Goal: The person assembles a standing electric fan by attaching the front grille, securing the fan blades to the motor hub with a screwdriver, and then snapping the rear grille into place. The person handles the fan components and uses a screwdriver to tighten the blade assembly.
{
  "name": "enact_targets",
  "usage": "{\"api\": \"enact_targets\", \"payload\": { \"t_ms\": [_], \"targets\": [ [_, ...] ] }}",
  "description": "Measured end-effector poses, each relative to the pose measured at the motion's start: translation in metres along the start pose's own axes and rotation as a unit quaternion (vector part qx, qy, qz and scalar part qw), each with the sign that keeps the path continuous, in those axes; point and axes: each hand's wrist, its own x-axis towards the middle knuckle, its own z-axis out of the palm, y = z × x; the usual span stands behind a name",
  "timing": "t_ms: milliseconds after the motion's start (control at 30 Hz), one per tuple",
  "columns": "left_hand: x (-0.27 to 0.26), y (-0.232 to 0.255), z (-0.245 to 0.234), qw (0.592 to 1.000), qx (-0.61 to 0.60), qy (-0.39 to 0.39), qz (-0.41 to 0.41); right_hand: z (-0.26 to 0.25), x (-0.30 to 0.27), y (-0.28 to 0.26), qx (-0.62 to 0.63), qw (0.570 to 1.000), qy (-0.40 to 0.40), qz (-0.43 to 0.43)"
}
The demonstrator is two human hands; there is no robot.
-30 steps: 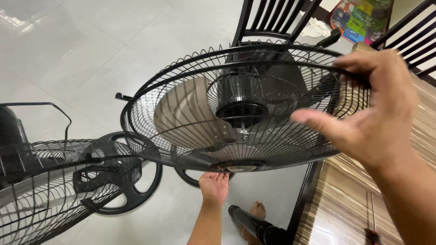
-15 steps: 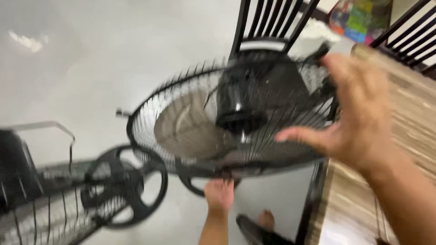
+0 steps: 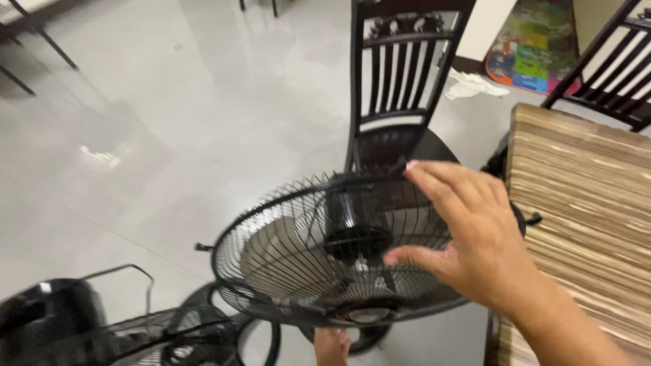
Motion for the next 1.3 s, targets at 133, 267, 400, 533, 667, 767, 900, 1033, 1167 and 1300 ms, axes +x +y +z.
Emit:
{"api": "enact_targets", "payload": {
  "t_ms": [133, 267, 400, 533, 667, 767, 900, 1033, 1167, 1300],
  "targets": [
    [-0.031, 0.038, 0.015, 0.961, 0.199, 0.160, 0.106, -0.005, -0.003, -0.005, -0.012, 1.000, 0.016, -0.009],
    [-0.124, 0.074, 0.057, 0.829, 0.308, 0.203, 0.420, -0.009, -0.010, -0.007, 0.027, 0.999, 0.033, 0.011],
    [-0.245, 0.135, 0.124, 0.607, 0.449, 0.105, 0.647, -0.011, -0.008, -0.007, 0.044, 0.998, 0.041, 0.010],
    [-0.313, 0.218, 0.193, 0.530, 0.551, 0.081, 0.640, -0.014, 0.000, -0.010, 0.011, 1.000, -0.002, 0.014],
    [-0.342, 0.254, 0.217, 0.501, 0.644, 0.078, 0.573, -0.018, 0.008, -0.014, 0.006, 0.999, -0.022, 0.023],
    [-0.340, 0.261, 0.217, 0.602, 0.607, 0.073, 0.514, -0.019, 0.010, -0.016, 0.024, 0.998, -0.030, 0.041],
    [-0.328, 0.265, 0.211, 0.707, 0.563, 0.097, 0.416, -0.016, 0.013, -0.018, 0.029, 0.998, -0.028, 0.039],
    [-0.314, 0.269, 0.209, 0.714, 0.545, 0.103, 0.427, -0.015, 0.016, -0.015, 0.032, 0.996, -0.053, 0.060],
    [-0.307, 0.277, 0.208, 0.728, 0.507, 0.078, 0.456, -0.013, 0.016, -0.017, 0.021, 0.999, -0.015, 0.034],
    [-0.303, 0.282, 0.205, 0.750, 0.504, 0.070, 0.423, -0.011, 0.017, -0.015, 0.038, 0.999, 0.029, 0.019]
  ]
}}
